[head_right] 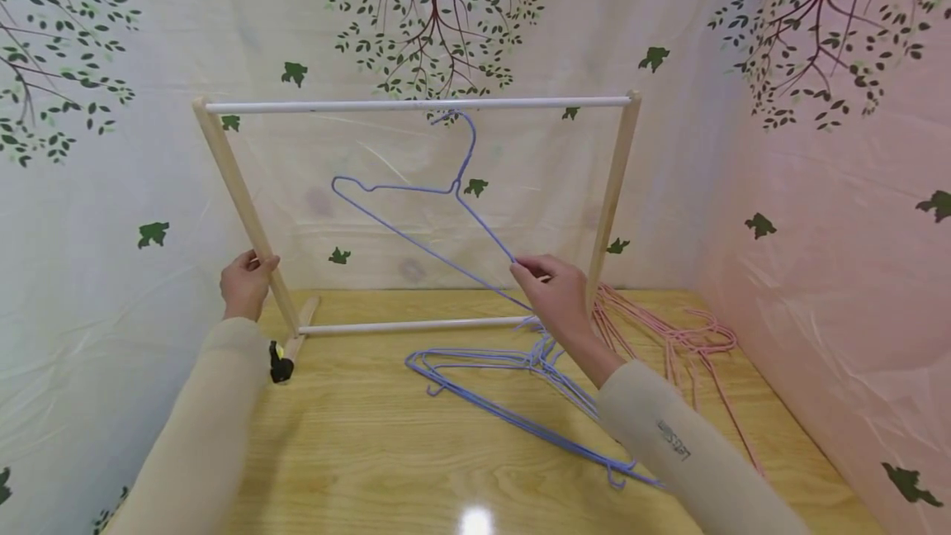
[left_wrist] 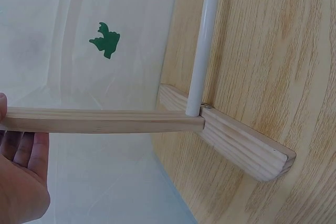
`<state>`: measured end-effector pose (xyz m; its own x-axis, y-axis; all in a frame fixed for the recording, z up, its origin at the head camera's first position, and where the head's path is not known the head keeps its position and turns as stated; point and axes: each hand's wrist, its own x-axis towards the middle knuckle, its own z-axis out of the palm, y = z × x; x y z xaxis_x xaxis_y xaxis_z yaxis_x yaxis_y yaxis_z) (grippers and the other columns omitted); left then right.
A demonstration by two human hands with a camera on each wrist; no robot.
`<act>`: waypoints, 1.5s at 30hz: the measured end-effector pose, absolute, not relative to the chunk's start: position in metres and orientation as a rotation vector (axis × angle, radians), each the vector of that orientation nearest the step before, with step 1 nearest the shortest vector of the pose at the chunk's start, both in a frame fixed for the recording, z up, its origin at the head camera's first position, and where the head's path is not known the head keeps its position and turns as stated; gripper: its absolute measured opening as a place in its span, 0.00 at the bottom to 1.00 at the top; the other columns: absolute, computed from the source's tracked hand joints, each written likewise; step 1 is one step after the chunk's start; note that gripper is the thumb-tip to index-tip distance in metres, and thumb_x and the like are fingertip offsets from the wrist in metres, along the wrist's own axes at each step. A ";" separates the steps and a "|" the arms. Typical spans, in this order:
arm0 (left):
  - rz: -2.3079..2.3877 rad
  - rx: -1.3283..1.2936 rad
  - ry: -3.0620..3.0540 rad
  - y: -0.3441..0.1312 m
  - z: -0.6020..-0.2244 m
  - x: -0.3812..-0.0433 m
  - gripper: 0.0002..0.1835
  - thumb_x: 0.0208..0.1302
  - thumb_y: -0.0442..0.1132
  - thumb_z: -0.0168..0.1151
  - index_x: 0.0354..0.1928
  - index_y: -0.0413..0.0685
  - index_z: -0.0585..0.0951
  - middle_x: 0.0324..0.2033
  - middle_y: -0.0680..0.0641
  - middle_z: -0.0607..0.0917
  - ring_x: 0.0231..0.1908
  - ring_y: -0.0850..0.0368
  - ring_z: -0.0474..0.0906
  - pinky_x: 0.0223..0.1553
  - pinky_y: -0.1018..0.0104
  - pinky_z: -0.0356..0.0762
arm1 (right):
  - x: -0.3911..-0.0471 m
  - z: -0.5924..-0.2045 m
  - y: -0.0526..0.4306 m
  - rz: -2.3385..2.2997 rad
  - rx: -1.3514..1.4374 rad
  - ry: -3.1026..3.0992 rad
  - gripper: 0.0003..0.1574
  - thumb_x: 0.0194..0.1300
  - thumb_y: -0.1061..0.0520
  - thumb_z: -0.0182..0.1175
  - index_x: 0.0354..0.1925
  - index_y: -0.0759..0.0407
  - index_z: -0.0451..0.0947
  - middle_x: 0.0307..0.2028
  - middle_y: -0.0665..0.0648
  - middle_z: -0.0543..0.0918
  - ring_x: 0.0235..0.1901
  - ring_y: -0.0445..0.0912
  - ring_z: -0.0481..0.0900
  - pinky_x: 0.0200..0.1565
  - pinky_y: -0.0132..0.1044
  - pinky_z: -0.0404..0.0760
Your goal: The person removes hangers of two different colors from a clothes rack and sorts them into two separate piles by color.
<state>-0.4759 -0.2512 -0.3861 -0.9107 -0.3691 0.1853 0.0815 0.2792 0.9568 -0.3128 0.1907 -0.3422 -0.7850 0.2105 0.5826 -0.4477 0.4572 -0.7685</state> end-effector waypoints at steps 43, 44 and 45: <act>-1.666 0.213 -2.218 -0.257 -0.391 -0.494 0.27 0.73 0.42 0.57 0.70 0.40 0.70 0.62 0.35 0.76 0.62 0.42 0.73 0.62 0.50 0.71 | -0.238 -0.464 0.249 1.283 0.093 -2.442 0.14 0.66 0.54 0.67 0.44 0.63 0.86 0.35 0.52 0.86 0.33 0.44 0.81 0.32 0.33 0.82; -1.668 0.211 -2.220 -0.257 -0.391 -0.495 0.27 0.73 0.42 0.57 0.70 0.40 0.70 0.62 0.35 0.76 0.62 0.42 0.73 0.62 0.50 0.71 | -0.236 -0.466 0.250 1.305 0.078 -2.461 0.15 0.66 0.53 0.67 0.45 0.63 0.86 0.36 0.53 0.86 0.34 0.46 0.81 0.32 0.33 0.82; -1.669 0.209 -2.223 -0.257 -0.391 -0.496 0.27 0.73 0.42 0.57 0.70 0.40 0.69 0.62 0.35 0.76 0.62 0.41 0.73 0.62 0.50 0.71 | -0.235 -0.467 0.250 1.337 0.055 -2.482 0.17 0.66 0.51 0.67 0.46 0.63 0.86 0.37 0.54 0.86 0.35 0.48 0.82 0.33 0.35 0.82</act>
